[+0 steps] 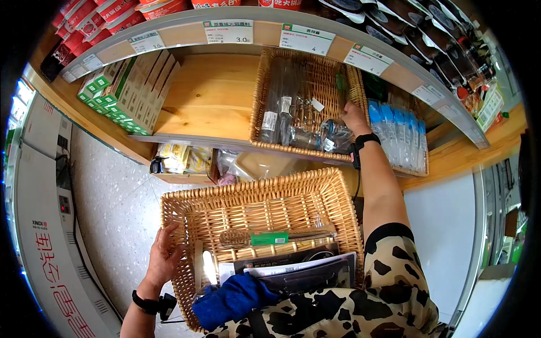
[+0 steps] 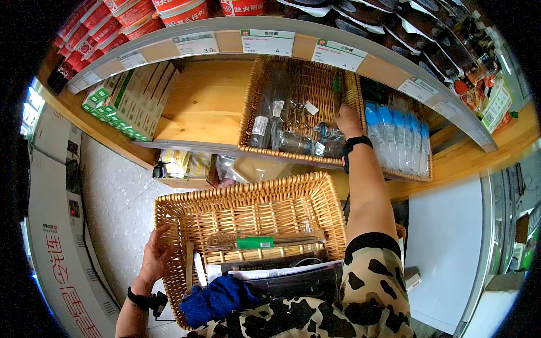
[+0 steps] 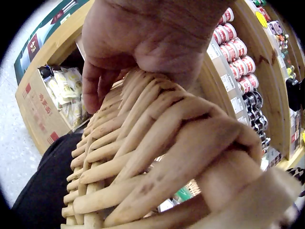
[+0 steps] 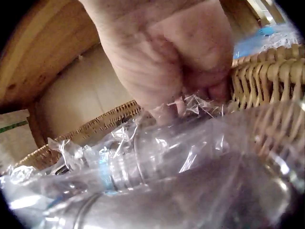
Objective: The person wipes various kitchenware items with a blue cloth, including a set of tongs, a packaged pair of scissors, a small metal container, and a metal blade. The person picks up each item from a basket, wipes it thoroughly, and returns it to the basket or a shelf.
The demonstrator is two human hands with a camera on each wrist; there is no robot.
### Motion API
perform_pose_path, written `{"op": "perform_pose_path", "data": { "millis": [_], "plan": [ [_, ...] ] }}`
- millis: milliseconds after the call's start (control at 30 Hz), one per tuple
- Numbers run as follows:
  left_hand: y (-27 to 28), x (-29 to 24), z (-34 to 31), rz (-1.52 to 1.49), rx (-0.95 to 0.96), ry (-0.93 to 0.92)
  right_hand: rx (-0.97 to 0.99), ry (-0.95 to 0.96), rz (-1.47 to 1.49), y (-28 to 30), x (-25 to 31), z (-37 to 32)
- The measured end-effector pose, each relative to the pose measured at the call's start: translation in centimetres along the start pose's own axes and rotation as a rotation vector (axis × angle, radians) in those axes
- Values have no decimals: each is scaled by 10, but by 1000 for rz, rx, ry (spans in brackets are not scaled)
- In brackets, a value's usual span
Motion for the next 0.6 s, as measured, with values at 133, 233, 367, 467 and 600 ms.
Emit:
{"op": "perform_pose_path", "data": {
  "millis": [133,233,367,467,600],
  "plan": [
    [1,4,2,44,-13,-39,105,7,-34,-16,-4,4],
    [0,3,1,32,-4,-38,158,13,-10,-20,-7,7],
    [-1,7,2,-40,11,-27,-29,77,-51,2,2,-1],
    [1,20,5,-32,39,43,-87,193,141,28,12,-6],
    [4,24,7,36,-14,-54,266,113,671,86,103,-100]
  ]
}}
Point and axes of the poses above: each hand's wrist, its own z-axis towards the middle knuckle, its own y-axis out of the back of the hand, x = y × z, the point moved 8 cm from there along z, towards the middle knuckle, and after that the axes turned 10 degrees about y, right-handed, at the moved point
